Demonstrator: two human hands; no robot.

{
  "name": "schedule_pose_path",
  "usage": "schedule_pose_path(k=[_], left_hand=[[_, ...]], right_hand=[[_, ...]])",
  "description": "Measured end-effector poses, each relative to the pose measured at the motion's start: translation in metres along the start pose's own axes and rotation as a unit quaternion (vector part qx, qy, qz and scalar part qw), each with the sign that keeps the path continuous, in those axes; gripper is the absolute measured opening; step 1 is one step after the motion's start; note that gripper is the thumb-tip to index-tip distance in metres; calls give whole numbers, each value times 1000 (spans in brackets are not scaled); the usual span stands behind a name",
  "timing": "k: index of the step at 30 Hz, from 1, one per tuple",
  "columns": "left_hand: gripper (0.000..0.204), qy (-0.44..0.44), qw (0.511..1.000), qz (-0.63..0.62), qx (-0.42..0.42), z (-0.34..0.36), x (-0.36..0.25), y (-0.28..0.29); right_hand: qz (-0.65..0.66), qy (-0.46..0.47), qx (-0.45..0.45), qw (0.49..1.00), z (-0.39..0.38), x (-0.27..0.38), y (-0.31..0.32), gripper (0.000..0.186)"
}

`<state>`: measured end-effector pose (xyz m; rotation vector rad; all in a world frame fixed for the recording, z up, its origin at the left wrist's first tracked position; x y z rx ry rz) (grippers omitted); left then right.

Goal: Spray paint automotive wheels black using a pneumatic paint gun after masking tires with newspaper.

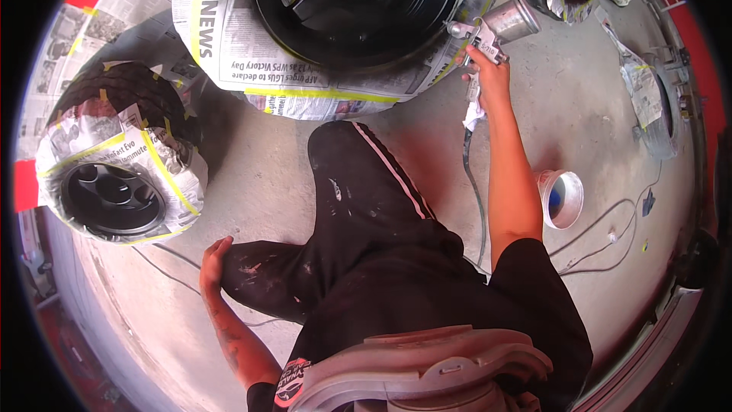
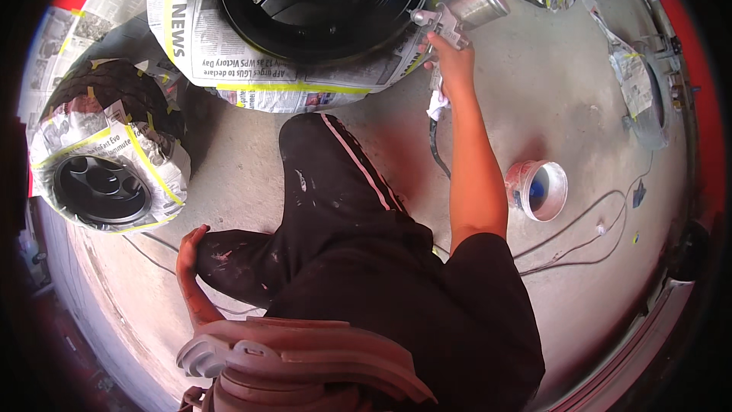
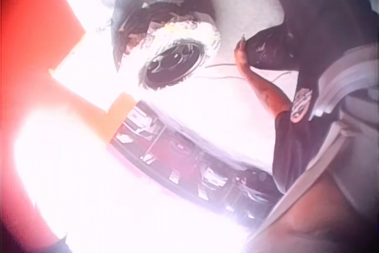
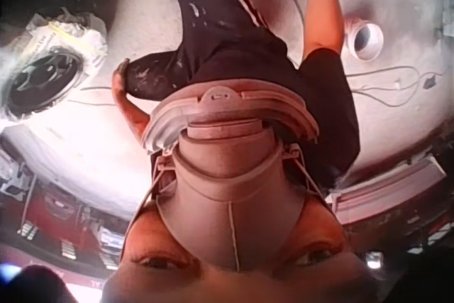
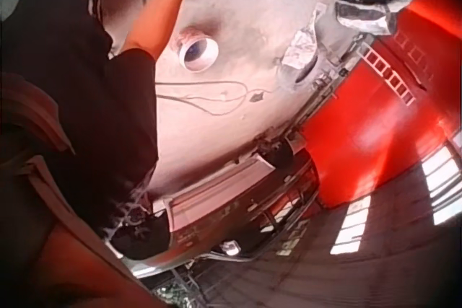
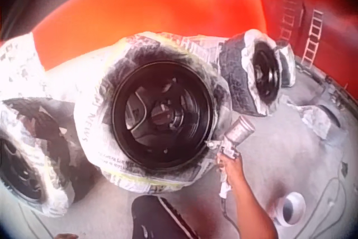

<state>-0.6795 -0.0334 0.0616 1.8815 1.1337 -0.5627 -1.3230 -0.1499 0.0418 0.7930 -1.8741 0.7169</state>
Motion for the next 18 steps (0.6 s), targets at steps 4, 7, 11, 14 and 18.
schedule_pose_path(k=[4,7,11,14,18], left_hand=[[44,81,997,-1,-4,9,18,5],[44,96,994,-44,-17,6,21,2],[47,107,993,-29,-33,-1,11,-1],[49,108,993,-8,-47,-1,4,-2],[51,127,992,-17,-17,11,10,-2]], right_hand=[[21,-56,106,993,29,5,3,20],[-55,-78,114,989,24,25,14,24],[-119,-27,39,992,16,14,40,41],[-80,22,47,995,1,-15,37,42],[-30,78,87,993,-24,-65,12,43]])
Point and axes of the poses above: each hand's wrist, its own z-axis towards the middle knuckle, its own y-axis out of the back of the hand, x = y × z, the point moved 3 cm from there along z, towards the middle knuckle, and after that the axes turned 13 degrees about -y, right-handed, at the moved point
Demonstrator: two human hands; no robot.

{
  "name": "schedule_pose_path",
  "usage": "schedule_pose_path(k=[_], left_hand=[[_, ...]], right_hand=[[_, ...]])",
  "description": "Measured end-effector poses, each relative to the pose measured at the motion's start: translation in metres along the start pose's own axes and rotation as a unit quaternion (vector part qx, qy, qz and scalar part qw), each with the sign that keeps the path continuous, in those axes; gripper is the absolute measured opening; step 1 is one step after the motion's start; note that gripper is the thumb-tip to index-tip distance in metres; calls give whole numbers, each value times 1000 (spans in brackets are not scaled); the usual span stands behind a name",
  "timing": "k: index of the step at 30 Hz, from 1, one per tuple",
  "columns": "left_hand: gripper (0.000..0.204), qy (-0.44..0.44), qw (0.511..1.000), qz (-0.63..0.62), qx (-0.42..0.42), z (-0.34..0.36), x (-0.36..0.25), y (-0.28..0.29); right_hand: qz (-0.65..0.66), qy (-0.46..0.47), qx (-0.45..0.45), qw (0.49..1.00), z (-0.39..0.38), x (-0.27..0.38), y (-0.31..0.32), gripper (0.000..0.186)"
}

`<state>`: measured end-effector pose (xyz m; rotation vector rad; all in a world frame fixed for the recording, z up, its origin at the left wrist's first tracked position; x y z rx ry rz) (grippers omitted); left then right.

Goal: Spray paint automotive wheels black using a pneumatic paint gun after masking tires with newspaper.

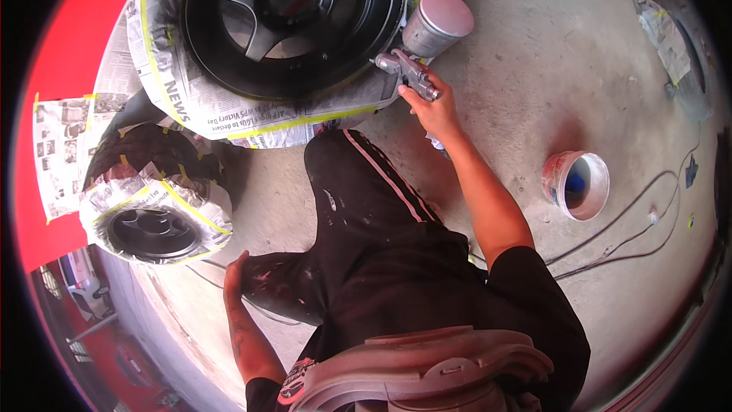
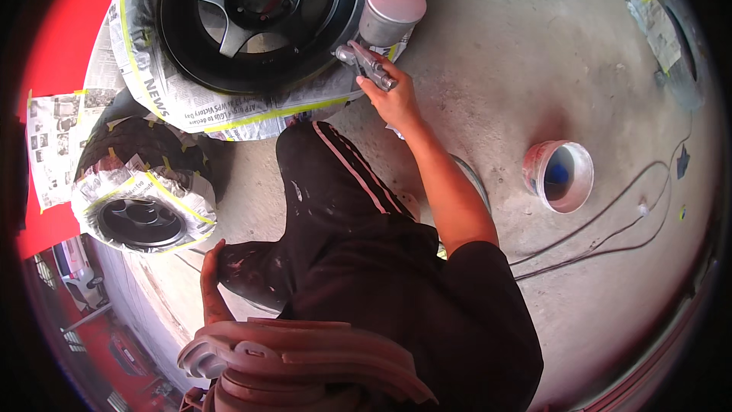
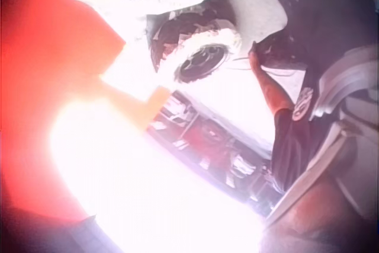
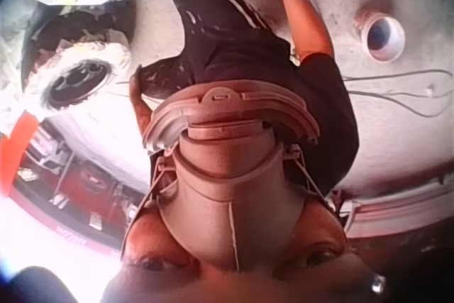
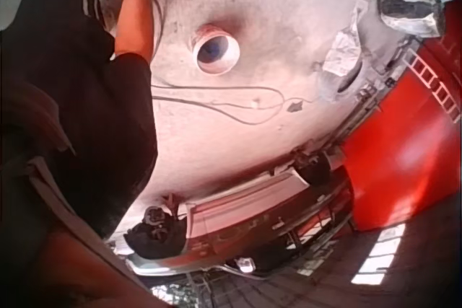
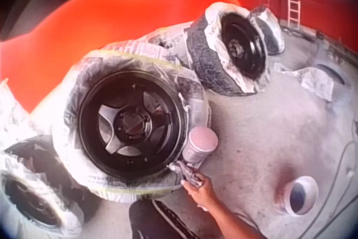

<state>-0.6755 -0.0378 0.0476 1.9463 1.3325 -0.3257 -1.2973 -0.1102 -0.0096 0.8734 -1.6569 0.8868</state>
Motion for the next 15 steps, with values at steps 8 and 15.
schedule_pose_path(k=[8,15], left_hand=[[51,5,1000,18,-7,1,-9,-7],[53,1,1000,4,-11,2,-15,-8]], right_hand=[[48,139,-78,986,-19,-30,-27,41],[126,82,-185,971,-1,-23,-6,39]])
Point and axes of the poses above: each hand's wrist, its own z-axis towards the middle knuckle, its own y-axis out of the back of the hand, x = y × z, the point moved 3 cm from there along z, towards the middle knuckle, and after that the axes turned 13 degrees about -y, right-handed, at the moved point
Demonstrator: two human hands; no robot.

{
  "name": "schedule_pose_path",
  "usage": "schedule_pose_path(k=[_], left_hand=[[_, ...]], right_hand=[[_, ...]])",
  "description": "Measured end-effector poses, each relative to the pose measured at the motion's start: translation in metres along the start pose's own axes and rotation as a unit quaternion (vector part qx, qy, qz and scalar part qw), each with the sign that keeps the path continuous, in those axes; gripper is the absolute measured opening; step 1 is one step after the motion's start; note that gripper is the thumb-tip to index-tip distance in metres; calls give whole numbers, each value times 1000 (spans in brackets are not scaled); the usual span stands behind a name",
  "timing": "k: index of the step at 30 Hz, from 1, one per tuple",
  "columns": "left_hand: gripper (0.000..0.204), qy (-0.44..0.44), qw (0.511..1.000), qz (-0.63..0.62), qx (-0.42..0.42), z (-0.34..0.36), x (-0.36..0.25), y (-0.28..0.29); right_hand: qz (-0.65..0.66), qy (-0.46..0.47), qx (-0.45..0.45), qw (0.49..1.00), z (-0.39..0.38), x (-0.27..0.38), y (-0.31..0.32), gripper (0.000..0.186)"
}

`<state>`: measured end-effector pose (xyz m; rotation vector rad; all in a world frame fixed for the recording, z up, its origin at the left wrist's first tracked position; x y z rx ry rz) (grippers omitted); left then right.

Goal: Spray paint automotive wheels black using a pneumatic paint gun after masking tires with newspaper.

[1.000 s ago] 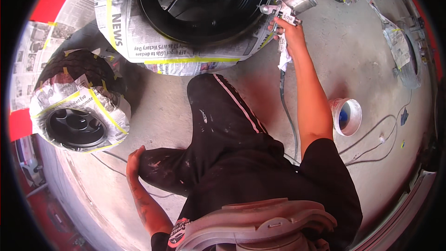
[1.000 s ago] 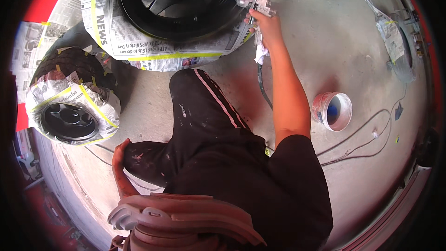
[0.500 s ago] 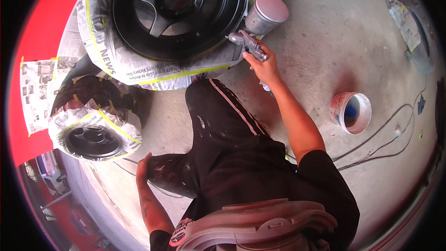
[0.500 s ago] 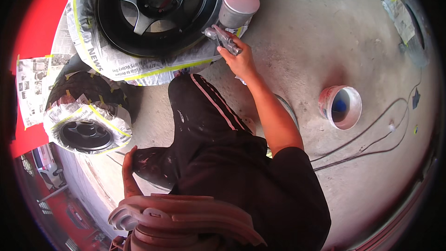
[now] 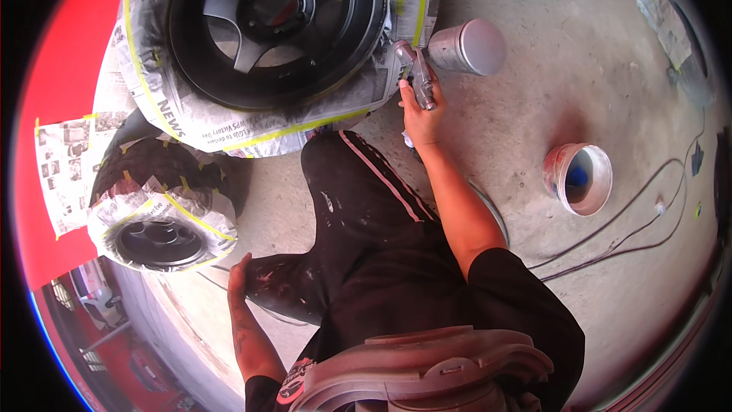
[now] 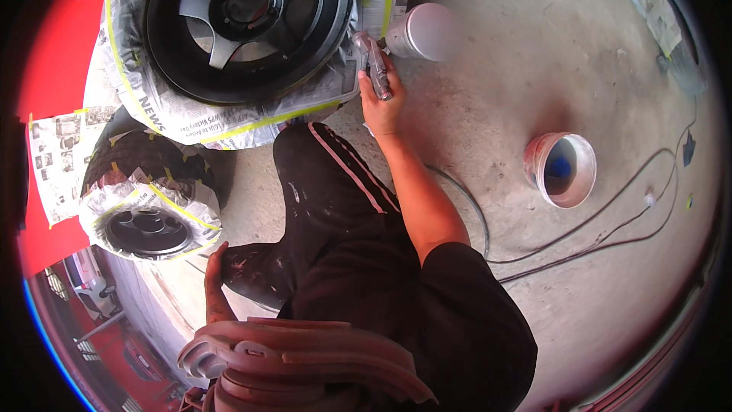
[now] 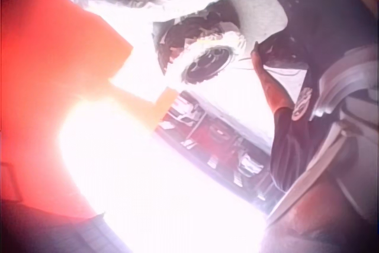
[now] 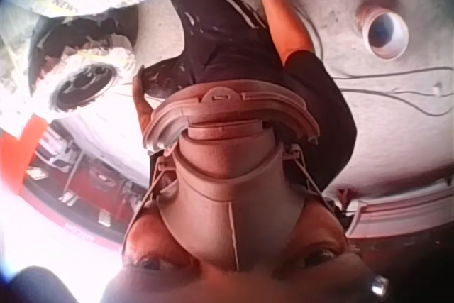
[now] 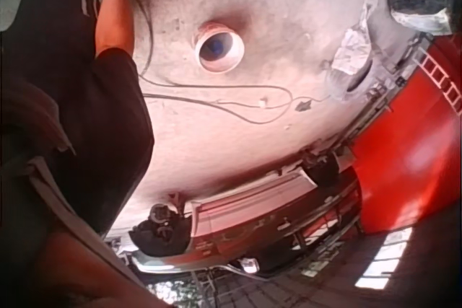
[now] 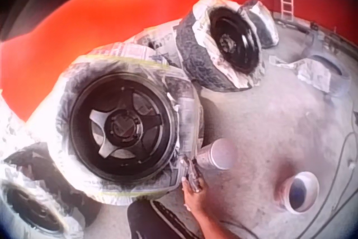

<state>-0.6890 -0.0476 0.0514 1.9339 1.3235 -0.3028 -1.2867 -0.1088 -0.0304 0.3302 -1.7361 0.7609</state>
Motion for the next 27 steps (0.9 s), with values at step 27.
schedule_pose_path(k=[27], left_hand=[[51,20,999,-44,-20,-32,-15,-19]], right_hand=[[-77,-90,292,949,208,224,-111,11]])
Point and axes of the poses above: each hand's wrist, its own z-axis towards the middle knuckle, its own y-axis out of the back of the hand, x = y × z, the point moved 3 cm from there along z, towards the middle knuckle, and after that the axes turned 13 degrees about -y, right-handed, at the moved point
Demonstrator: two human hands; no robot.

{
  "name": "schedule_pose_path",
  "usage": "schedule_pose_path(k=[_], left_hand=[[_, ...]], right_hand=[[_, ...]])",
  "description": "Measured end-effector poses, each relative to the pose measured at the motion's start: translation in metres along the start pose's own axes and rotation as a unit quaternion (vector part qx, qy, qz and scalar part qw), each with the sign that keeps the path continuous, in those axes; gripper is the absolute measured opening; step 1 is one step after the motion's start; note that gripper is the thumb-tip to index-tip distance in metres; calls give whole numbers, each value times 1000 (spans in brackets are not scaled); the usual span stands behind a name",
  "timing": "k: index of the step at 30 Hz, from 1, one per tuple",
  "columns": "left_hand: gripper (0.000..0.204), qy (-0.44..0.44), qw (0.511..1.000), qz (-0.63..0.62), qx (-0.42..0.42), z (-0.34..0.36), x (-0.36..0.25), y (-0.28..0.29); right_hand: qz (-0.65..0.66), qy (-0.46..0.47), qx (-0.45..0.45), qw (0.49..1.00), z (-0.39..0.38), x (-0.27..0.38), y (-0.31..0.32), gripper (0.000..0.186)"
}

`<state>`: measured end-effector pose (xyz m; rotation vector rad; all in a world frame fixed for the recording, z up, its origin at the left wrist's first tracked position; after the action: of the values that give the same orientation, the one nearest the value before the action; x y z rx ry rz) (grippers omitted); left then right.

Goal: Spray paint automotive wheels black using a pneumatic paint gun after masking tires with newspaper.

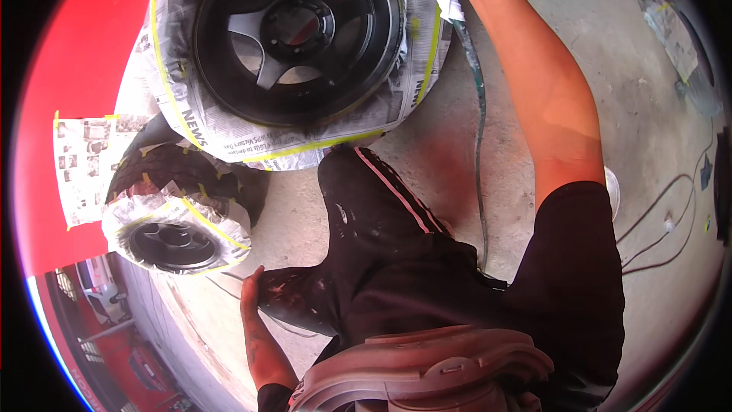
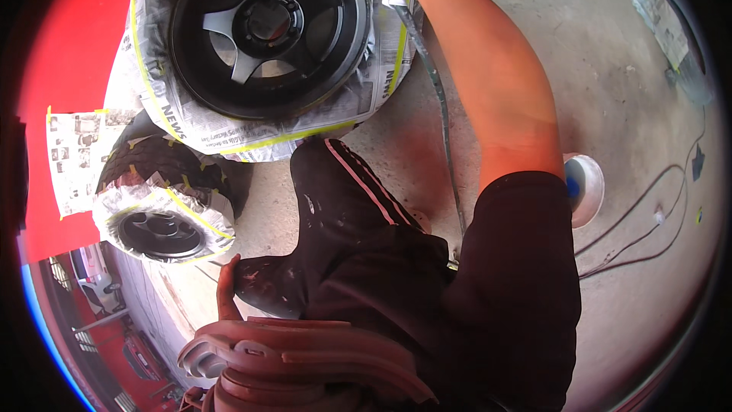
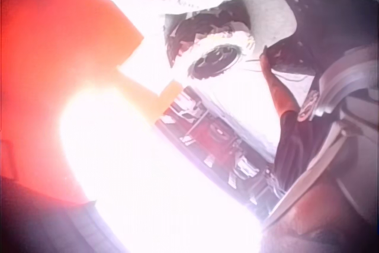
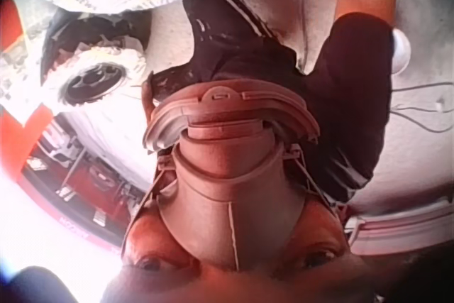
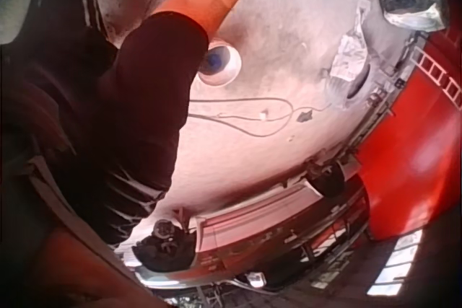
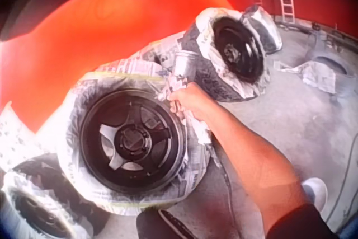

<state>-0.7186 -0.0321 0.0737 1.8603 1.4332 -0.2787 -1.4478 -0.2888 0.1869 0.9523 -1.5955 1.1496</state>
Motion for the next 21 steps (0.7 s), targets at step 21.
schedule_pose_path(k=[21], left_hand=[[48,-79,987,131,-47,-10,-1,-1]], right_hand=[[-204,54,-18,977,-127,-37,-23,46]])
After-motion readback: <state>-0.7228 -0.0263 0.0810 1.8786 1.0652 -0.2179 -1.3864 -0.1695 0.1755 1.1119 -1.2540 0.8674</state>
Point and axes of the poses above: each hand's wrist, its own z-axis towards the middle knuckle, its own y-axis out of the back of the hand, x = y × z, the point moved 3 cm from there along z, towards the middle knuckle, and after that the axes turned 13 degrees about -y, right-handed, at the moved point
